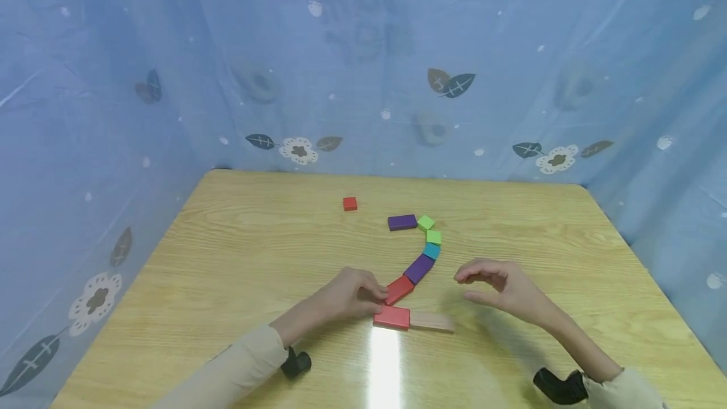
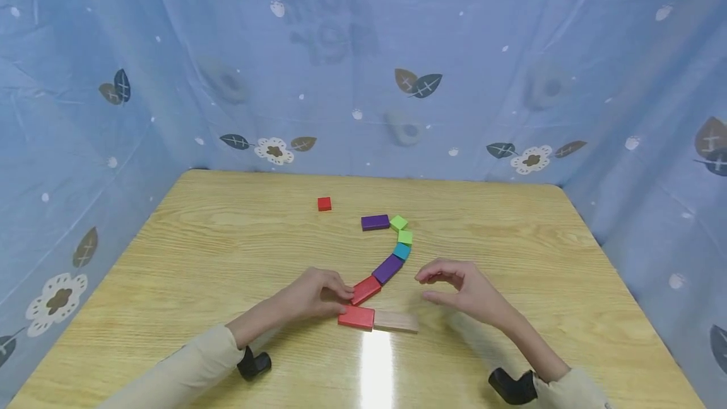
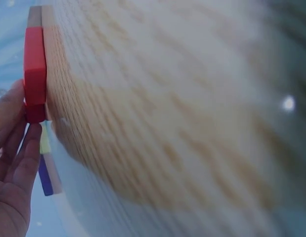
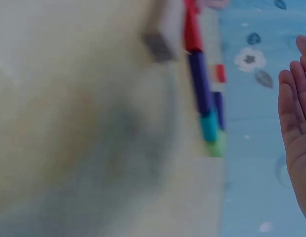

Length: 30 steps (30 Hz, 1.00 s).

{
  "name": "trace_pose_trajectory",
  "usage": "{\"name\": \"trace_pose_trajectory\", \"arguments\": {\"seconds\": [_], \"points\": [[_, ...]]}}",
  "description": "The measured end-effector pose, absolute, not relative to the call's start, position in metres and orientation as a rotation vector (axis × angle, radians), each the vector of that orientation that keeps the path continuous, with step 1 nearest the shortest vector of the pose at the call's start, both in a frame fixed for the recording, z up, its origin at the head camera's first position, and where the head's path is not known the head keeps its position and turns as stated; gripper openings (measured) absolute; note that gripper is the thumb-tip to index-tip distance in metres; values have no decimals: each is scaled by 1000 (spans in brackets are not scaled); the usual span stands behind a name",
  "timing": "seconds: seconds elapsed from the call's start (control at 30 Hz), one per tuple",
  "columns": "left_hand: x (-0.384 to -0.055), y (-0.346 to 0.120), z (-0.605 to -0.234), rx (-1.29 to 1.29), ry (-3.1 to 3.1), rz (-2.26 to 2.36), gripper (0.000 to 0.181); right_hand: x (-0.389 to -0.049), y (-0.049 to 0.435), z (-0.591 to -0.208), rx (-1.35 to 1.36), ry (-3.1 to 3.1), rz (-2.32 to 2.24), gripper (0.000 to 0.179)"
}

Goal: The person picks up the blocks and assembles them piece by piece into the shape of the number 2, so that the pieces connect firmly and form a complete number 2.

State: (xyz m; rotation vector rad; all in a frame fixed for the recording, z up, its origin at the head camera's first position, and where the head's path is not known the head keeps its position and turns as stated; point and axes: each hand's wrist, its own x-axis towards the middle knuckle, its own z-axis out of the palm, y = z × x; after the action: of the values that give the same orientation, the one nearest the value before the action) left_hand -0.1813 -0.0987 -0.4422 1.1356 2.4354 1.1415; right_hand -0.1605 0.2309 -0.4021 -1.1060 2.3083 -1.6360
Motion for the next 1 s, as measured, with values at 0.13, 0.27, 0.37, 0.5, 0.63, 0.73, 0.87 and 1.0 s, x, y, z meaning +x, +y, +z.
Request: {"name": "trace_pose_trajectory", "arguments": {"seconds": [0.13, 0.27, 0.37, 0.5, 0.63, 0.73, 0.87, 1.0], "points": [[-182, -98, -442, 1159, 2433, 1137, 25, -142, 234, -426, -1097, 2197, -1691, 25], [-183, -98, -443, 1165, 2436, 1135, 25, -127, 238, -446, -1058, 2098, -1772, 27], [-183, -98, -443, 1170, 2440, 1139, 24, -119, 240, -457, -1005, 2064, -1836, 30], [-182, -97, -443, 1147, 2445, 1143, 24, -111, 240, -466, -930, 2114, -1889, 35], [-182, -100, -443, 1094, 2446, 1155, 25, -112, 234, -469, -862, 2210, -1857, 42], [-182, -100, -443, 1092, 2451, 1151, 25, -112, 230, -469, -838, 2295, -1792, 45], [-182, -97, -442, 1093, 2456, 1134, 25, -115, 226, -467, -823, 2522, -1619, 46], [-182, -96, -441, 1110, 2453, 1132, 25, -119, 220, -465, -818, 2779, -1378, 42]]}}
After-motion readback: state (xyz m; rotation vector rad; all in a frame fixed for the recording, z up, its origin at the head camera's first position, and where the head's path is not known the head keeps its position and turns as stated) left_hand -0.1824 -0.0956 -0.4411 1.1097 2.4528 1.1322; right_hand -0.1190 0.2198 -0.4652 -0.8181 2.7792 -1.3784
